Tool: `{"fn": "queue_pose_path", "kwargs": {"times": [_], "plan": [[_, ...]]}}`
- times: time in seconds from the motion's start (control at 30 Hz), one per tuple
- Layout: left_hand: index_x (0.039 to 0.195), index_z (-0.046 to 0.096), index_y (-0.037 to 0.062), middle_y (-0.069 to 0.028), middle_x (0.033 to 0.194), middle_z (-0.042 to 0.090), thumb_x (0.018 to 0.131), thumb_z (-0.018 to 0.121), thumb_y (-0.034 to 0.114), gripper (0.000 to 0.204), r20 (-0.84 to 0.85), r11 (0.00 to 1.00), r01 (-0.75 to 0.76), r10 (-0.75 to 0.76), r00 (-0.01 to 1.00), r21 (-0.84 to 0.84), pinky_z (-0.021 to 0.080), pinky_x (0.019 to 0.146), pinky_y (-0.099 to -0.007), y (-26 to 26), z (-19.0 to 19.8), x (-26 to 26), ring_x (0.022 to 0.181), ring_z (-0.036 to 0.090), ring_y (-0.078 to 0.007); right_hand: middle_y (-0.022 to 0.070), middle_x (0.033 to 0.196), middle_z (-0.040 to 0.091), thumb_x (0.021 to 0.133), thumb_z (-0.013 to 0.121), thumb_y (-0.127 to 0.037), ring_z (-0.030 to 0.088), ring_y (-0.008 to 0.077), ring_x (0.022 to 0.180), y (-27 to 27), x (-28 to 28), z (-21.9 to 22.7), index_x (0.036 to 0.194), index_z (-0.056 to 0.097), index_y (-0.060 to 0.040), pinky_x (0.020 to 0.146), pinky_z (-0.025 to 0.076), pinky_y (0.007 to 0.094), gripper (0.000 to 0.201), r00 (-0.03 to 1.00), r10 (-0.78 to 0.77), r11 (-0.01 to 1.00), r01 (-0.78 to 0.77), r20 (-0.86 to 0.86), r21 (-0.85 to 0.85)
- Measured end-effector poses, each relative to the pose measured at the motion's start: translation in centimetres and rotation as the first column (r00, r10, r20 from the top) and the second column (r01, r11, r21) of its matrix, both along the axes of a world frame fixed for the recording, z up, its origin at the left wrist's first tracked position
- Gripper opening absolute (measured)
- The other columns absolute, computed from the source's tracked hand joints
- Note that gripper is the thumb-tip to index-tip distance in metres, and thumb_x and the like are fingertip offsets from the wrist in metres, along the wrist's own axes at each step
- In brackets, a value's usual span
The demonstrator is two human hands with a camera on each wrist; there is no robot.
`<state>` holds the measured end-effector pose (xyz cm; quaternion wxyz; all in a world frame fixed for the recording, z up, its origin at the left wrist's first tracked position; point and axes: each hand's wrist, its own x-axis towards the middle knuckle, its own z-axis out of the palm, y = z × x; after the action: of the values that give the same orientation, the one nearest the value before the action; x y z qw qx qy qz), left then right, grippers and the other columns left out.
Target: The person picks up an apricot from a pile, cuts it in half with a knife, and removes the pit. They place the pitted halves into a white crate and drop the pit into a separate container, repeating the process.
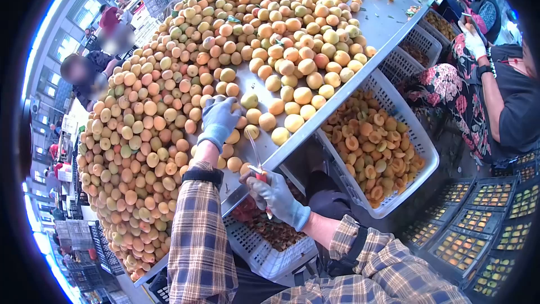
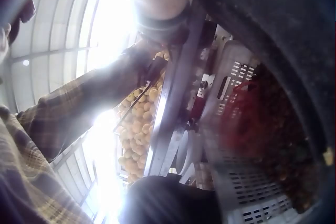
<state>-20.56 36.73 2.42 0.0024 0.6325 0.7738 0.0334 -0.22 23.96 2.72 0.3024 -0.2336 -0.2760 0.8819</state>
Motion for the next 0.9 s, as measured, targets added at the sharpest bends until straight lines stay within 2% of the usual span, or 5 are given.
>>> {"fn": "queue_pose_path", "kwargs": {"times": [0.37, 0.43, 0.5, 0.63, 0.9], "plan": [[0.120, 0.055, 0.0106, -0.0147, 0.107, 0.063, 0.081, 0.064, 0.028, 0.043, 0.146, 0.999, -0.029, 0.031, 0.989, -0.013, 0.048, 0.086, -0.0393, -8.9, 1.1, -1.5, 0.100, 0.061, -0.0302, -0.0065, 0.070, 0.046, 0.097, 0.051, -0.019, 0.037, 0.0002, 0.050, -0.6, 0.5, -0.2, 0.114, 0.053, -0.0077, 0.043, 0.032, 0.0166, 0.020, 0.995, 0.041, 0.989, -0.053, 0.088, 0.135], [0.115, 0.057, 0.0061, -0.0097, 0.103, 0.063, 0.085, 0.061, 0.014, 0.031, 0.770, 0.916, -0.259, -0.077, 0.633, 0.305, 0.048, 0.085, -0.0304, -11.9, 2.1, -1.1, 0.096, 0.061, -0.0184, -0.0064, 0.072, 0.046, 0.097, 0.050, -0.020, 0.038, 0.0003, 0.054, -0.9, 1.1, 0.0, 0.112, 0.053, -0.0088, 0.046, 0.033, 0.0165, 0.018, 0.990, 0.023, 0.976, -0.053, 0.141, 0.211], [0.111, 0.056, 0.0007, -0.0087, 0.103, 0.061, 0.088, 0.060, 0.007, 0.025, 0.974, 0.871, -0.438, -0.178, 0.139, 0.221, 0.049, 0.082, -0.0269, -16.2, 4.4, -0.1, 0.094, 0.059, -0.0149, -0.0066, 0.072, 0.046, 0.097, 0.051, -0.020, 0.039, 0.0007, 0.059, -1.5, 1.6, -0.1, 0.110, 0.053, -0.0082, 0.051, 0.035, 0.0173, 0.018, 0.984, -0.017, 0.940, -0.046, 0.179, 0.339], [0.129, 0.046, 0.0058, -0.0132, 0.113, 0.057, 0.090, 0.058, 0.013, 0.041, 0.639, 0.884, -0.441, -0.250, -0.728, -0.156, 0.052, 0.081, -0.0329, -24.8, 2.5, 2.9, 0.099, 0.060, -0.0254, -0.0043, 0.078, 0.053, 0.097, 0.052, -0.020, 0.046, 0.0023, 0.068, -2.9, 2.2, -1.8, 0.107, 0.057, -0.0038, 0.058, 0.041, 0.0208, 0.020, 0.974, 0.004, 0.849, -0.122, 0.225, 0.514], [0.137, 0.041, 0.0083, -0.0146, 0.125, 0.054, 0.093, 0.055, 0.019, 0.047, 0.520, 0.914, -0.392, -0.287, -0.805, -0.102, 0.048, 0.089, -0.0360, -29.4, 1.5, 8.5, 0.108, 0.057, -0.0284, -0.0031, 0.074, 0.052, 0.098, 0.052, -0.028, 0.044, 0.0025, 0.065, -7.8, 4.5, 0.4, 0.103, 0.056, -0.0042, 0.058, 0.040, 0.0213, 0.025, 0.842, 0.129, 0.746, -0.430, 0.523, 0.508]]}}
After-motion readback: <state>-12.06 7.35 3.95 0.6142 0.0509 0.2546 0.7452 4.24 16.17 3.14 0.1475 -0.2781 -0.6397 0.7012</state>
